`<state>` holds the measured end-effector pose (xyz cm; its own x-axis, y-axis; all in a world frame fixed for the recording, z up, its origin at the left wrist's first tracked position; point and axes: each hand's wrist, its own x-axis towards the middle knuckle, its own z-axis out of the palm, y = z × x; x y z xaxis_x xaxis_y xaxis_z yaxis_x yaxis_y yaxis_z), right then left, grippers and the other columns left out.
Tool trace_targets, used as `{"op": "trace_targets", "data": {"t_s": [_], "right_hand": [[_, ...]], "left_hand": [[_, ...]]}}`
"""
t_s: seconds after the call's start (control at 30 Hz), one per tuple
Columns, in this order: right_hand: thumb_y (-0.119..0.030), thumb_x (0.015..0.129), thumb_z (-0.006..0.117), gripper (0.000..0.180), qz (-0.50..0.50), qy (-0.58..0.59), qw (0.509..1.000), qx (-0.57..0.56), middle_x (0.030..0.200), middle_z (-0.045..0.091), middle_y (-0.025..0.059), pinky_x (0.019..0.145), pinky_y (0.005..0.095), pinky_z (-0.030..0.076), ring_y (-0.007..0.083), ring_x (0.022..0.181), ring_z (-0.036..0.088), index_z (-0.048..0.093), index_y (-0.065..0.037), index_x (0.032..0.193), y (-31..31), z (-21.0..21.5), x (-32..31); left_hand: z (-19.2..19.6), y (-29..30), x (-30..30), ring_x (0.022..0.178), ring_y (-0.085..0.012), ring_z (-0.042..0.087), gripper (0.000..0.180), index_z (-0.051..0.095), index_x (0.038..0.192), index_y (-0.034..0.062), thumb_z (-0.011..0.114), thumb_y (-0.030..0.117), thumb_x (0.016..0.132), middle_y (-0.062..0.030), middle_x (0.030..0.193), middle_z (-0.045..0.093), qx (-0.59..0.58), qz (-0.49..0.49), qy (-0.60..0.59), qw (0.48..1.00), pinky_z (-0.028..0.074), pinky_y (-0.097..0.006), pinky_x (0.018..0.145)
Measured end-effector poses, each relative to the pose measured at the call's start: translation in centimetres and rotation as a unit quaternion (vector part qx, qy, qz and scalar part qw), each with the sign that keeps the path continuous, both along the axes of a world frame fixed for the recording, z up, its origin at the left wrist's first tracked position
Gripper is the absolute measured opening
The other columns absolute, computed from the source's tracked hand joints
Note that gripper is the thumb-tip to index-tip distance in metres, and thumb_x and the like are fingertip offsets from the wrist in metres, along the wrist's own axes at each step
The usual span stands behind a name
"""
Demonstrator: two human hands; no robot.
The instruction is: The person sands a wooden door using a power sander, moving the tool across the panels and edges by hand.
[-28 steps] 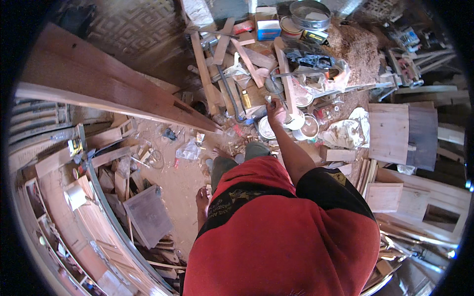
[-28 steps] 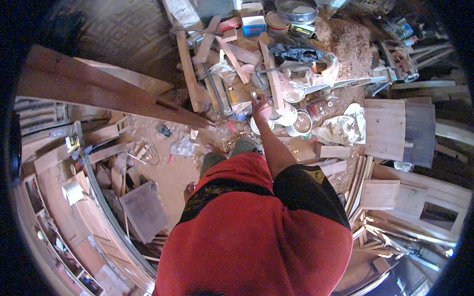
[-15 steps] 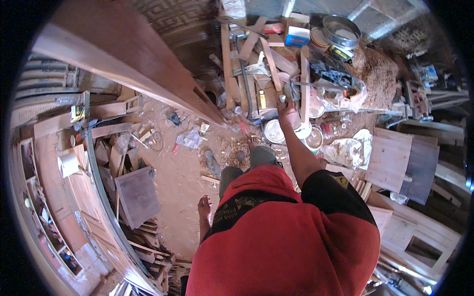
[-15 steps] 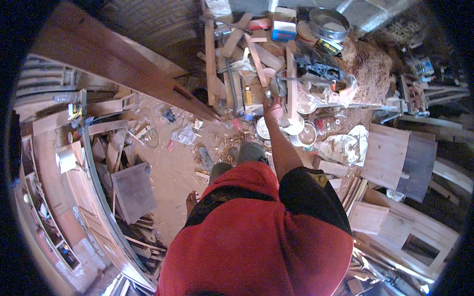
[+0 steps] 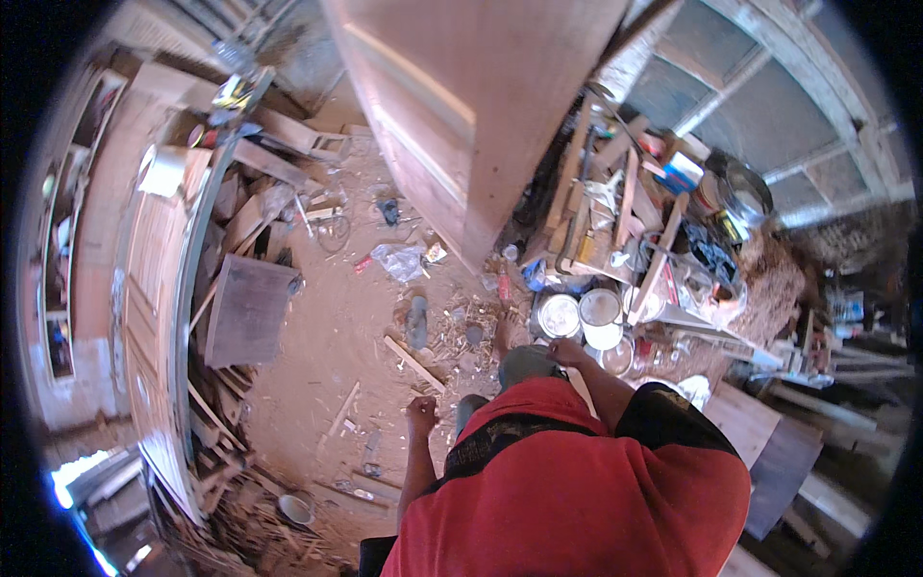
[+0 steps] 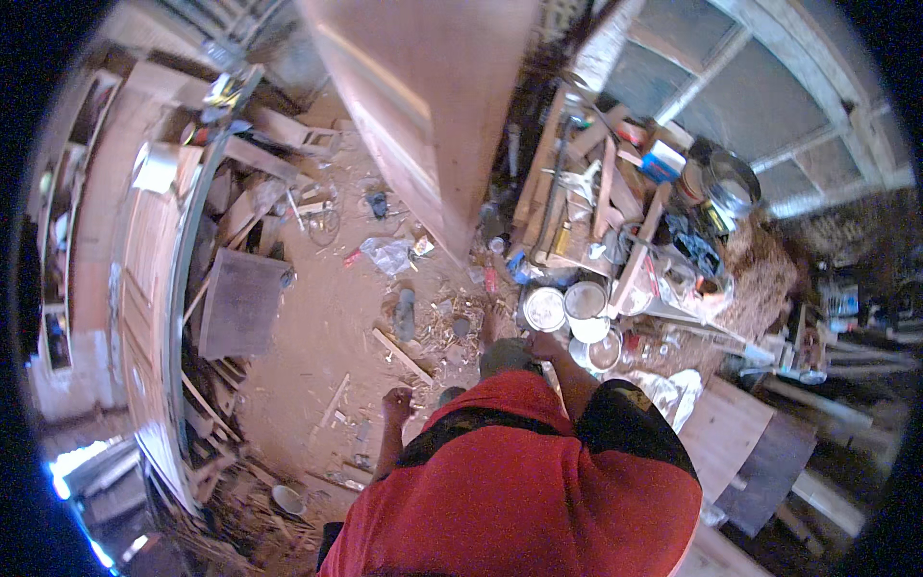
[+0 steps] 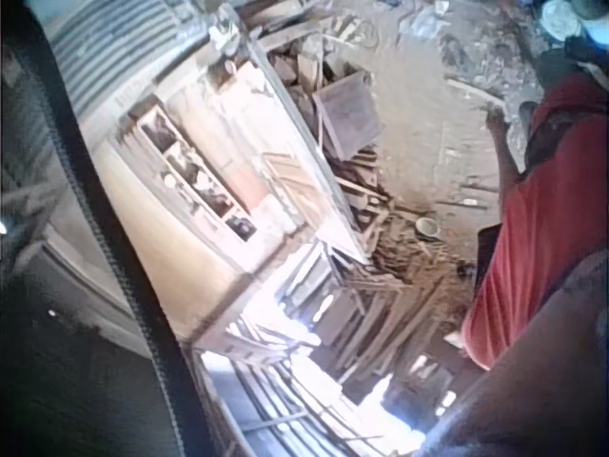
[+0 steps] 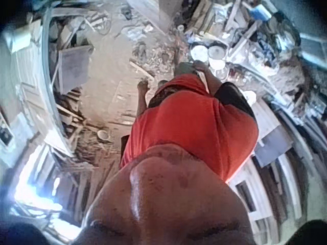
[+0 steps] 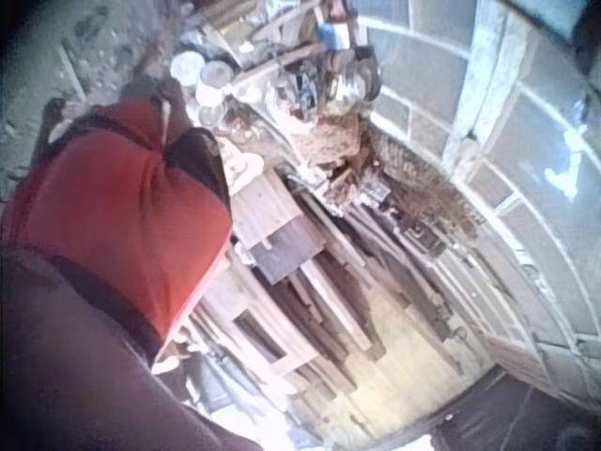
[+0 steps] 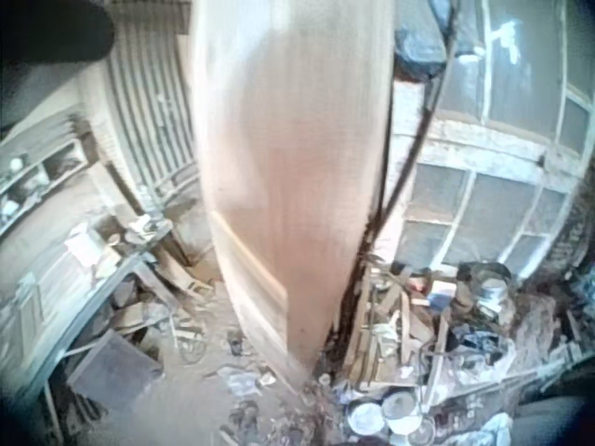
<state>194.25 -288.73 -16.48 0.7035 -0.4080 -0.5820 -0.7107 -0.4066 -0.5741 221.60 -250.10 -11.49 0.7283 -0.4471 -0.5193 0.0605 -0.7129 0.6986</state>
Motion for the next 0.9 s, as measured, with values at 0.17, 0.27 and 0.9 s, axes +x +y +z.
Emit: {"op": "trace_targets", "data": {"t_s": [0.17, 0.27, 0.9], "right_hand": [[-0.045, 0.081, 0.064, 0.044, 0.075, -0.037, 0.996, -0.028, 0.081, 0.069, 0.0204, 0.072, 0.0464, 0.054, 0.0366, 0.077, 0.069, 0.07, -0.002, 0.085, 2.6, 3.1, 4.1], [-0.045, 0.085, 0.061, 0.047, 0.077, -0.013, 0.994, -0.075, 0.083, 0.068, 0.0239, 0.073, 0.0481, 0.053, 0.0385, 0.079, 0.069, 0.068, 0.001, 0.084, 3.3, 5.4, 5.6], [-0.027, 0.087, 0.055, 0.025, 0.523, -0.061, 0.846, -0.078, 0.094, 0.069, 0.0208, 0.078, 0.0467, 0.053, 0.0376, 0.089, 0.068, 0.071, -0.011, 0.098, 24.0, 5.0, 4.4]], "left_hand": [[3.4, 5.5, -4.8, 0.067, -0.0205, 0.066, 0.034, 0.073, 0.09, 0.0025, 0.071, 0.036, 0.086, -0.0135, 0.068, 0.066, -0.018, 0.069, -0.16, 0.985, 0.05, -0.036, 0.06], [5.7, 8.7, -8.2, 0.062, -0.0173, 0.061, 0.039, 0.072, 0.098, 0.0039, 0.07, 0.041, 0.086, -0.0106, 0.065, 0.063, 0.117, 0.136, -0.067, 0.981, 0.047, -0.035, 0.057], [-1.7, 32.3, -52.3, 0.067, -0.0164, 0.06, 0.036, 0.065, 0.116, 0.0041, 0.063, 0.031, 0.092, -0.0081, 0.08, 0.064, 0.001, 0.492, 0.124, 0.862, 0.046, -0.032, 0.056]]}}
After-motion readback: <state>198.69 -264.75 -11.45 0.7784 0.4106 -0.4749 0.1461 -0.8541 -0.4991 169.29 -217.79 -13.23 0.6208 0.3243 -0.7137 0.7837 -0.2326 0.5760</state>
